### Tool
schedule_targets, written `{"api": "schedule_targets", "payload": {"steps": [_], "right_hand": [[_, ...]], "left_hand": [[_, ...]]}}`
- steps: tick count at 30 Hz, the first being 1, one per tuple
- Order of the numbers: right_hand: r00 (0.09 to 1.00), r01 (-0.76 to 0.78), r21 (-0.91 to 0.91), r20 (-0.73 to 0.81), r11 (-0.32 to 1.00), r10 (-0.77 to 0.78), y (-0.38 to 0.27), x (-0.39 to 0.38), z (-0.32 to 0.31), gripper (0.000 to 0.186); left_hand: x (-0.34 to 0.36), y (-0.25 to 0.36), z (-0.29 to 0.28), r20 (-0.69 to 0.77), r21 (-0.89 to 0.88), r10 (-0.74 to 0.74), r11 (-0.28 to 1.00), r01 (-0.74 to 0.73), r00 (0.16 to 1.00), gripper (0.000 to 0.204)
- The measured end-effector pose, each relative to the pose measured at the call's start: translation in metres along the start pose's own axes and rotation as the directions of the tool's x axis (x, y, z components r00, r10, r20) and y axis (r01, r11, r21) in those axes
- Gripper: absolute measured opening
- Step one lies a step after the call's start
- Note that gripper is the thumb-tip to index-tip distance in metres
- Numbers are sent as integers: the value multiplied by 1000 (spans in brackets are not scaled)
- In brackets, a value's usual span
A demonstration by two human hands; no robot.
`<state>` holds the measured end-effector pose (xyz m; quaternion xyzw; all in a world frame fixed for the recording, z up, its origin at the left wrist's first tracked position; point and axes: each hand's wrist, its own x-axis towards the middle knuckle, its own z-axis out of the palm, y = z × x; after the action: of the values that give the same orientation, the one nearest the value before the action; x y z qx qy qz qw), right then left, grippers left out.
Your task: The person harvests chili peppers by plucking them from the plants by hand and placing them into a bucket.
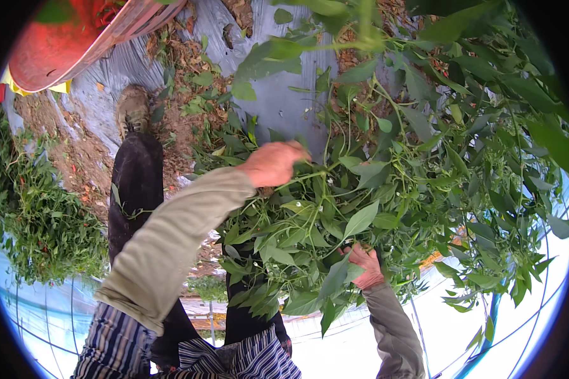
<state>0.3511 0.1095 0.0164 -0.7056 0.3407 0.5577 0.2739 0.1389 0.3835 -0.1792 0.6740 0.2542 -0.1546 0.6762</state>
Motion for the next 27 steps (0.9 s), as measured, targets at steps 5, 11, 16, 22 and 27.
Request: {"api": "schedule_targets", "payload": {"steps": [5, 11, 16, 22, 27], "right_hand": [[922, 332, -382, 324, 863, -211, 6, 5, 6, 14], [897, 425, -687, 406, 589, -173, -10, -1, 22, 13], [883, 459, -861, 413, 220, -225, -17, -8, 39, 22], [986, 73, 43, 144, 996, -78, 0, 6, 24, 26], [901, 58, 83, 426, 995, -88, 0, 13, 6, 14]], "left_hand": [[14, 9, 18, 254, 116, 43, 990, -75, 966, 41], [10, 8, 22, 337, 161, -54, 987, -1, 940, 27], [10, 9, 14, 382, 150, -88, 988, 32, 920, 23], [-37, 8, -15, 218, 269, -11, 962, -49, 976, 10], [-123, 9, -10, 400, -102, -79, 986, 129, 913, 19]]}}
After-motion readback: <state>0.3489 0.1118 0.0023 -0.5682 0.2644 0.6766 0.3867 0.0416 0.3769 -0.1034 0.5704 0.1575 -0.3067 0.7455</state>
